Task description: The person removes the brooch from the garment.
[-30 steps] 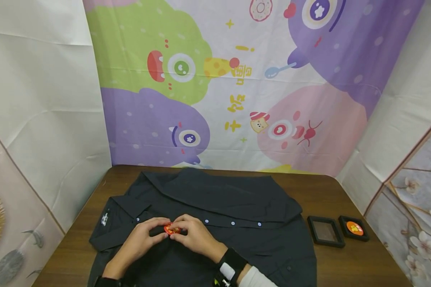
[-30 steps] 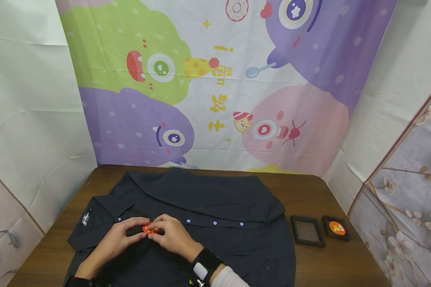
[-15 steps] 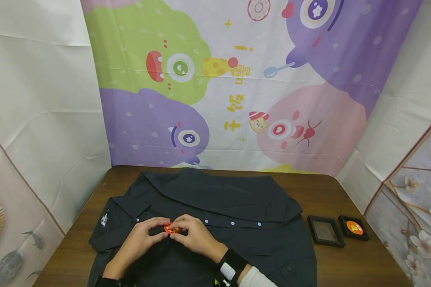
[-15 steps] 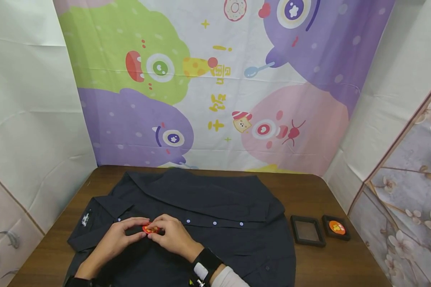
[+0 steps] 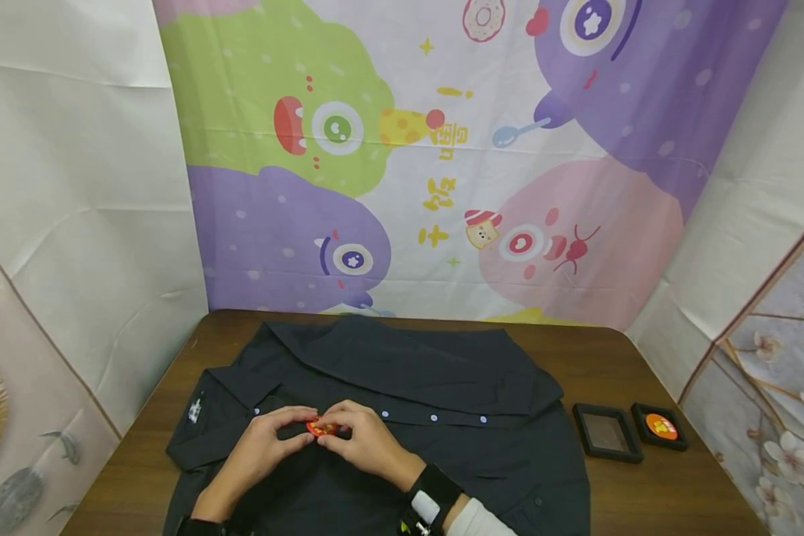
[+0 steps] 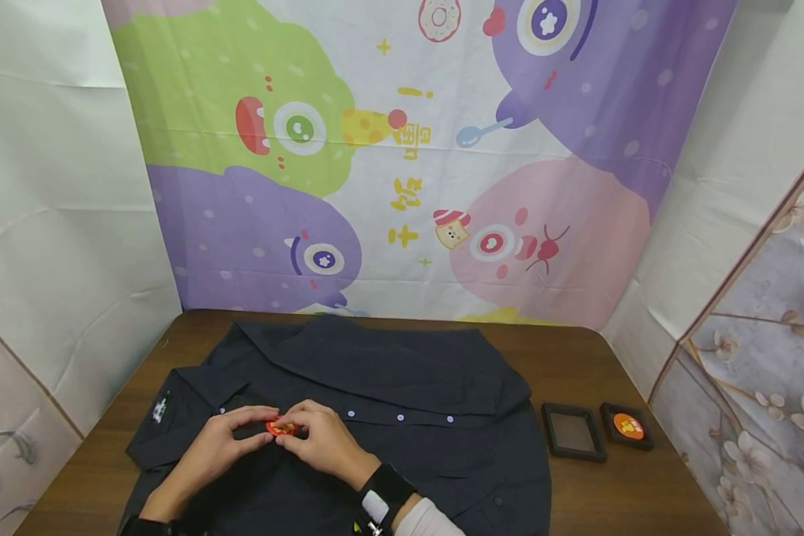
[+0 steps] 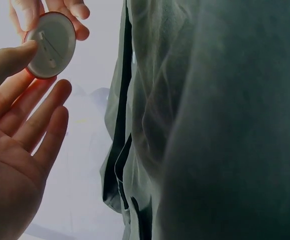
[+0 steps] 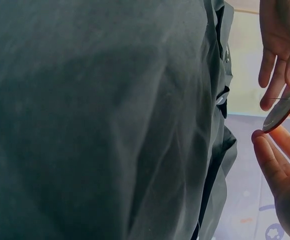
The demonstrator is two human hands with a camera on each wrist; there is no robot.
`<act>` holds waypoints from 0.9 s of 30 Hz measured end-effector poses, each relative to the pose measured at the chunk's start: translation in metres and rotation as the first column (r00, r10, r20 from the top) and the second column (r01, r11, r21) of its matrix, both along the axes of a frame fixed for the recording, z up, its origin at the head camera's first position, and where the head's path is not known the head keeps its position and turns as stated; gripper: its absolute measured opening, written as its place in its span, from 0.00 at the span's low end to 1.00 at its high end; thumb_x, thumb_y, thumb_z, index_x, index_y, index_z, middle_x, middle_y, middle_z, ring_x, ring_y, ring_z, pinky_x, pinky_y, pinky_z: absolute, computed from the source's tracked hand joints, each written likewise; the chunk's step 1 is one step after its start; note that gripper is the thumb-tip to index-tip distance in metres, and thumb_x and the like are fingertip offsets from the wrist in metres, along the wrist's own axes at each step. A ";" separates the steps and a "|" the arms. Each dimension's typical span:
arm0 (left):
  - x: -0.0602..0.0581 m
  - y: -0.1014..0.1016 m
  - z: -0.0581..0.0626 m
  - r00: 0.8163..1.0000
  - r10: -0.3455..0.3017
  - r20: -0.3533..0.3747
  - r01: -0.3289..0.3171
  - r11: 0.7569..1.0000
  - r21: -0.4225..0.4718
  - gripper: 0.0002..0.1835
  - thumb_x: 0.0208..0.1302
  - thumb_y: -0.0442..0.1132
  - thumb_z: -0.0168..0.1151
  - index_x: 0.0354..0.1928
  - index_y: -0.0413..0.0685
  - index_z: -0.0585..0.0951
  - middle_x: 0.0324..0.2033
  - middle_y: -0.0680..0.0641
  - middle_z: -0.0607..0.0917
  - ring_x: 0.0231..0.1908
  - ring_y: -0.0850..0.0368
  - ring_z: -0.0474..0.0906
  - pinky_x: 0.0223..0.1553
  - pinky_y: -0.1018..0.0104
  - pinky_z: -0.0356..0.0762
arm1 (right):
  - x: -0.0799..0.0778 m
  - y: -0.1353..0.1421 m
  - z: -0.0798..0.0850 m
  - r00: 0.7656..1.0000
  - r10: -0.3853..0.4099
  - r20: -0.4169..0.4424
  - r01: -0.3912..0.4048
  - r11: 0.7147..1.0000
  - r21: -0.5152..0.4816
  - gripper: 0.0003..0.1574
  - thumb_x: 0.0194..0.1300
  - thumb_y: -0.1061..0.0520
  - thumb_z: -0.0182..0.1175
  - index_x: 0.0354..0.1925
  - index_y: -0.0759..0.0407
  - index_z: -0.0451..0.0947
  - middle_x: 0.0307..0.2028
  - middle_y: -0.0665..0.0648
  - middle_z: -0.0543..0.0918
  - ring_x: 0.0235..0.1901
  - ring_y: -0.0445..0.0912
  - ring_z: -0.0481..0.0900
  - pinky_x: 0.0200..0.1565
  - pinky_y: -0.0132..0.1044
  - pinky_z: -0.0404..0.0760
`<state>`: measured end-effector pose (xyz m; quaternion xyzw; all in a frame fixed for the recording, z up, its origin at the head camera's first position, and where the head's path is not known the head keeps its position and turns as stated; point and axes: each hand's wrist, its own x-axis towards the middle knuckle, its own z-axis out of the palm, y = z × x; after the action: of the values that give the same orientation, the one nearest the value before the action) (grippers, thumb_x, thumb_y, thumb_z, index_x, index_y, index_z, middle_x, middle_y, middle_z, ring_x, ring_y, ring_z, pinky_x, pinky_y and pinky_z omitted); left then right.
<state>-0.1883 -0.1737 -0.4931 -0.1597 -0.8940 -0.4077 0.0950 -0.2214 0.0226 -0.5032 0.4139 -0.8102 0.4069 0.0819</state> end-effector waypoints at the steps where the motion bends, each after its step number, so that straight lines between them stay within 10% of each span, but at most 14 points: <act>1: 0.000 0.000 0.000 1.000 0.001 0.000 -0.001 1.000 0.000 0.16 0.48 0.37 0.71 0.43 0.46 0.84 0.43 0.49 0.86 0.44 0.54 0.80 0.44 0.50 0.80 | 0.000 0.000 0.000 1.000 0.001 0.002 -0.001 1.000 0.000 0.11 0.59 0.52 0.63 0.41 0.52 0.83 0.38 0.50 0.82 0.38 0.36 0.77 0.37 0.21 0.78; 27: 0.000 0.003 0.001 0.996 0.079 -0.035 -0.078 0.996 0.037 0.11 0.49 0.39 0.70 0.38 0.47 0.86 0.36 0.50 0.88 0.39 0.57 0.82 0.40 0.55 0.82 | -0.001 0.000 0.004 0.995 -0.008 0.104 0.011 0.999 -0.034 0.16 0.54 0.64 0.64 0.43 0.56 0.81 0.39 0.55 0.83 0.39 0.38 0.78 0.37 0.27 0.81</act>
<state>-0.1887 -0.1710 -0.4924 -0.1301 -0.8904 -0.4164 0.1302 -0.2224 0.0222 -0.4993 0.3868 -0.8081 0.4415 0.0487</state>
